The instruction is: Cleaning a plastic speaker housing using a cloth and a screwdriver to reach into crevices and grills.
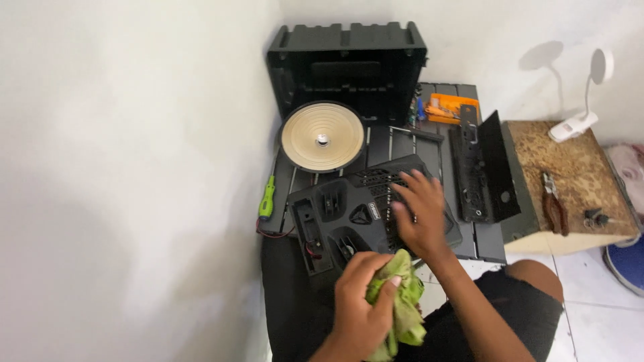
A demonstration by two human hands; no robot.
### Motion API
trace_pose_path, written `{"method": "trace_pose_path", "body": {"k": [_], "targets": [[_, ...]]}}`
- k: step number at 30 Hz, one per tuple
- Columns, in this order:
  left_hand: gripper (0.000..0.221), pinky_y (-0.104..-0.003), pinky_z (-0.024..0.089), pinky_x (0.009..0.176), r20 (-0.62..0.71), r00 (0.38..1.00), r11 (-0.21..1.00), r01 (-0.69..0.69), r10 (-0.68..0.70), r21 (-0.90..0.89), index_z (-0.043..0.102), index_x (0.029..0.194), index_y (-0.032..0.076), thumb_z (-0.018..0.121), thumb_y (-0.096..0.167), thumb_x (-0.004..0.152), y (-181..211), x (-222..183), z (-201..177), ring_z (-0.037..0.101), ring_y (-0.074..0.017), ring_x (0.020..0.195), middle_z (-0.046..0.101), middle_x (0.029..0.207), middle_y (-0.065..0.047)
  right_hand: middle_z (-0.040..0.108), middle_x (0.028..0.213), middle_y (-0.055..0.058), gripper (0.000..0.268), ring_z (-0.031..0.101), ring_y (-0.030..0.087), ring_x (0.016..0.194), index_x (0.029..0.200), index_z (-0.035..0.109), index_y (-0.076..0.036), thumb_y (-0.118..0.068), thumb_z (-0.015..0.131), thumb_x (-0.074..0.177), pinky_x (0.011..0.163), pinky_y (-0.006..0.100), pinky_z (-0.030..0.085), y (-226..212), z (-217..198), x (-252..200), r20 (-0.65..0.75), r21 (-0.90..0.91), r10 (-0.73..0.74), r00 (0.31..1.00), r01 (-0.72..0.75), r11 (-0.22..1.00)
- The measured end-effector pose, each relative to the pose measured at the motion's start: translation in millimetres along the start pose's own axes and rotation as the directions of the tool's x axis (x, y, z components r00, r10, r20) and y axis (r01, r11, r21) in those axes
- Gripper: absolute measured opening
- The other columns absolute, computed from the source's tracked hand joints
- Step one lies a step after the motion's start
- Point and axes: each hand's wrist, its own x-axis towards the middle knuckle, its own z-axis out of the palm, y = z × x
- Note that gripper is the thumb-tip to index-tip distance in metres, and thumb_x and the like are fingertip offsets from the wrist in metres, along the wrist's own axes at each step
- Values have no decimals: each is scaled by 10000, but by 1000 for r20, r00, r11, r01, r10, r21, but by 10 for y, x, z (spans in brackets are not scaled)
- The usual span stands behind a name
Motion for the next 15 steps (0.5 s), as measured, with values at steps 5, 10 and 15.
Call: {"method": "trace_pose_path", "body": {"k": [5,10,15], "targets": [[286,-315,530,692,-119,993,991,-7,-9,-132,650,1121,-11,667,6,835,-130,-88,272,623,-194,789,643,1041,-115,693,1251,152,571,639,261,1116,1262,656,-7,-404,455,905,973,378,482,-223,-669,-885,260,466,531,807,-586,662],[360,-328,539,768,127,991,990,-34,52,-139,659,1185,-10,682,-16,826,-293,-35,214,631,-244,890,600,1176,-161,723,629,111,231,561,160,552,1003,827,56,-117,724,890,534,288,439,-159,-1082,-1545,310,139,790,529,-847,513],[535,-459,523,806,704,613,885,-17,-359,465,746,990,-19,754,474,780,-754,-20,-147,641,-367,861,667,941,-194,768,901,162,246,659,212,802,1048,750,85,-100,590,1023,777,308,515,73,-1409,-1516,224,140,775,591,-806,575]]}}
